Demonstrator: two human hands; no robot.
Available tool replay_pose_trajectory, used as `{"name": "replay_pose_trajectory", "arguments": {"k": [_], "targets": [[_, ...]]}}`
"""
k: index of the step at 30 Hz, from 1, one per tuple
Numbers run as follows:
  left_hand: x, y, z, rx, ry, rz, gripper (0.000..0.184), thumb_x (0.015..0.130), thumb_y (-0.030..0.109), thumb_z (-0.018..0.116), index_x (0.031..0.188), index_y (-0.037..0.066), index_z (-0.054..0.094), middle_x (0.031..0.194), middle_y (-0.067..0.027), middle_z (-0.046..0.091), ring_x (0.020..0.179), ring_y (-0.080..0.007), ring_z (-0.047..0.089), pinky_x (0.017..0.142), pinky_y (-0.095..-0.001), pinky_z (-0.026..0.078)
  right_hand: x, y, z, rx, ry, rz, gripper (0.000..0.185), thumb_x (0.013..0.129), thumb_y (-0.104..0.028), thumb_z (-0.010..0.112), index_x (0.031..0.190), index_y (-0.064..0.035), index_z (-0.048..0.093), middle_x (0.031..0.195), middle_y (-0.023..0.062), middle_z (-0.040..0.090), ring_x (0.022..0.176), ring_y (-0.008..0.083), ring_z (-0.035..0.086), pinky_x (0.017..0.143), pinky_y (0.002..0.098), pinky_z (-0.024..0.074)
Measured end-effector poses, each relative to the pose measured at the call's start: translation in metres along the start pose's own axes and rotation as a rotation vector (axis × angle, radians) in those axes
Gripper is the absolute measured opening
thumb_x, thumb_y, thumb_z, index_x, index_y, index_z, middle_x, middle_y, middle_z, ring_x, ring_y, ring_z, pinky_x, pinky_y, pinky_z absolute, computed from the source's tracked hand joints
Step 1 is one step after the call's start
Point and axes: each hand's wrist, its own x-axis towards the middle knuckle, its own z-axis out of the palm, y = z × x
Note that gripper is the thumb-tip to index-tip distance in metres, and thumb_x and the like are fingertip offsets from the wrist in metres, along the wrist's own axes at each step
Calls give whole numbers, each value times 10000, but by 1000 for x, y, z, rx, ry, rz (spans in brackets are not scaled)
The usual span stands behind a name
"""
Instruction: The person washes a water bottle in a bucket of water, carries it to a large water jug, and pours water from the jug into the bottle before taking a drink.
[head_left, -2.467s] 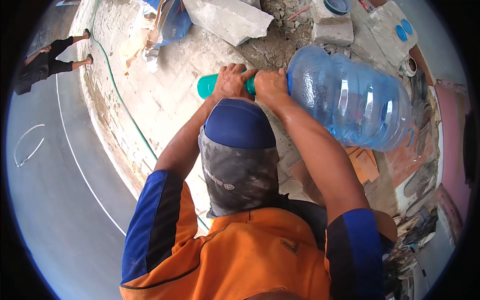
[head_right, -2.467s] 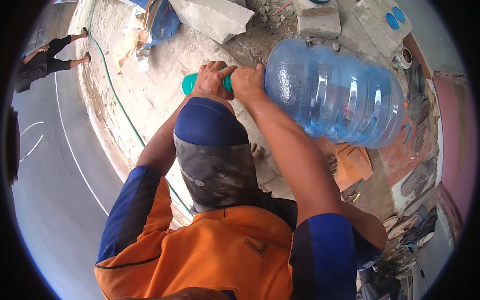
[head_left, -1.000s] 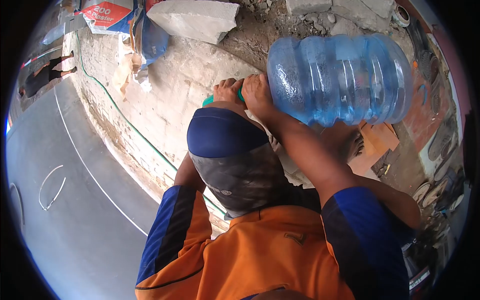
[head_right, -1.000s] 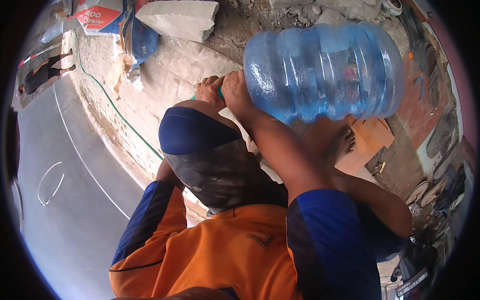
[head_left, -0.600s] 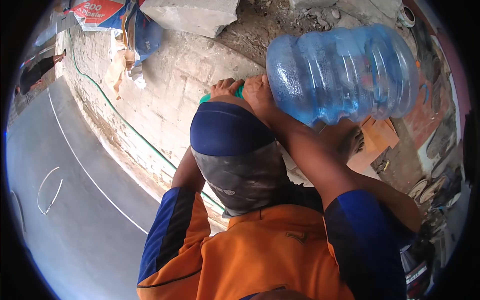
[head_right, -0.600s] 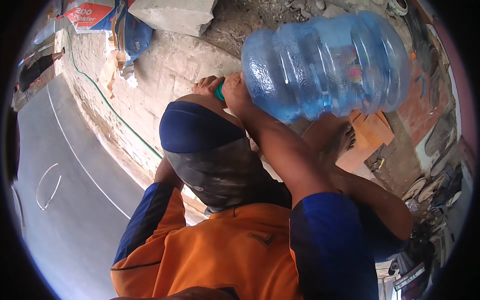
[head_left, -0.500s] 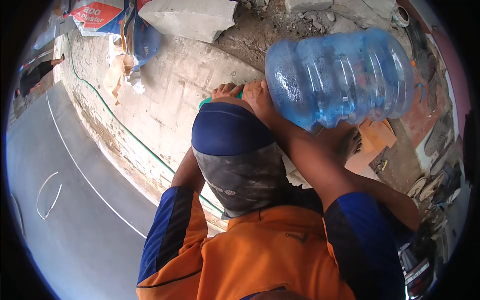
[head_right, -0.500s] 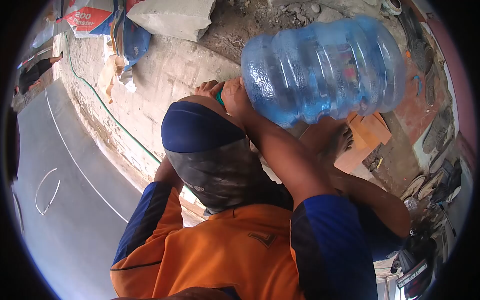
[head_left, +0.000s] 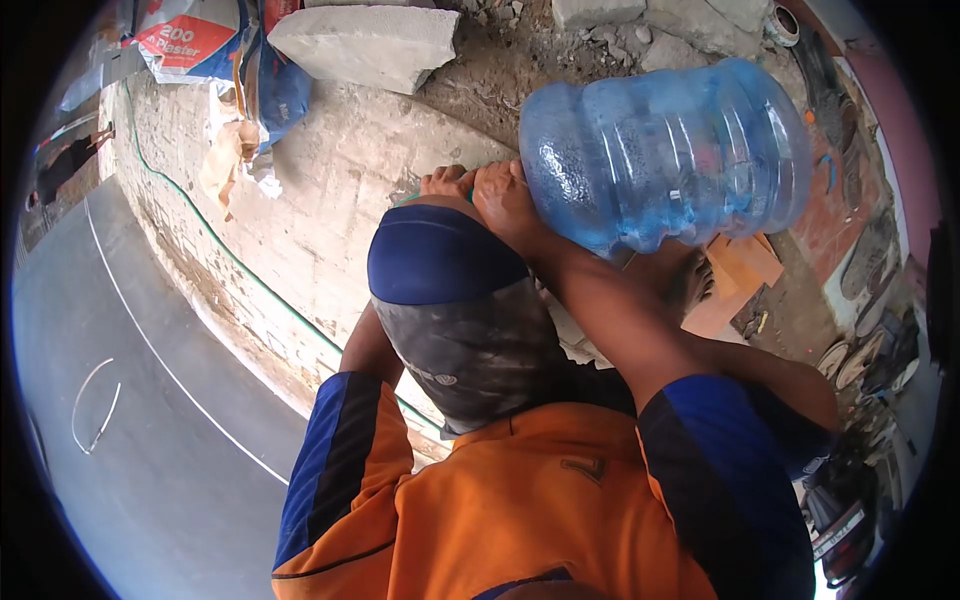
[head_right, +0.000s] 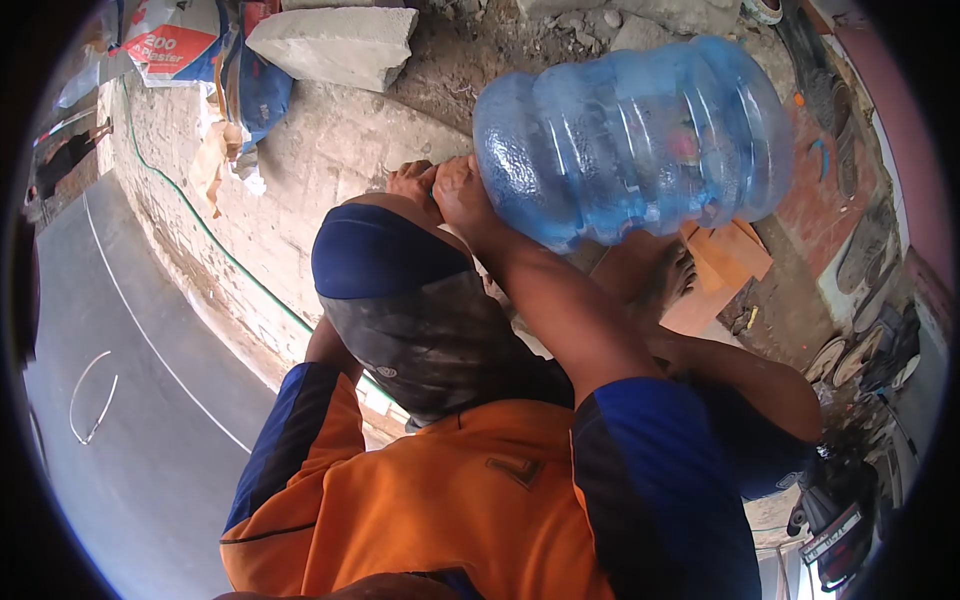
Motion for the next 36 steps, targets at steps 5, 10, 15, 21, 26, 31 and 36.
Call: {"name": "replay_pose_trajectory", "arguments": {"k": [5,10,15,21,26,31,36], "targets": [[3,-3,-7,-4,61,35,621,787,362,683,1389,273,554,1296,-41,596,1240,-278,530,1011,-463,403,11,-4,0,26,-69,36,221,834,-213,590,955,-73,711,898,77,667,916,228,628,884,391,408],[-2,-9,-10,-61,112,107,638,772,375,710,1381,259,557,1306,-42,586,1253,-288,514,1013,-476,396,9,-5,3,107,-69,100,235,845,-222,584,961,-58,707,922,90,679,931,229,631,901,385,410],[-2,-26,9,-5,121,203,641,769,390,721,1370,235,563,1313,-47,580,1254,-290,514,993,-471,410,3,-8,2,250,-55,193,242,855,-233,582,942,-41,701,915,104,683,912,235,645,892,389,412],[-24,-18,-24,-335,338,228,662,721,287,785,1336,146,584,1271,-96,612,1200,-313,572,998,-454,447,2,56,-79,395,-100,-87,196,803,-152,654,953,-32,690,901,140,703,847,263,684,867,391,438],[-42,-14,-84,-1389,401,-162,729,626,13,895,1290,11,594,1145,-122,677,1068,-228,659,953,-364,521,22,117,-149,554,-203,-62,252,725,-93,684,950,14,650,909,223,705,923,349,694,880,474,452],[-62,-50,-134,-1355,981,-218,631,674,58,895,1233,-44,621,1092,-103,698,983,-185,664,930,-312,514,24,158,-181,603,-197,-52,261,672,0,665,922,38,599,860,257,667,864,440,657,793,495,484],[-65,-89,-166,-1298,1194,-267,519,704,32,873,1172,-33,659,1051,-92,710,942,-174,663,911,-303,509,11,212,-222,773,-39,-43,302,659,-9,685,954,-5,624,863,228,689,817,432,670,774,447,531]]}}
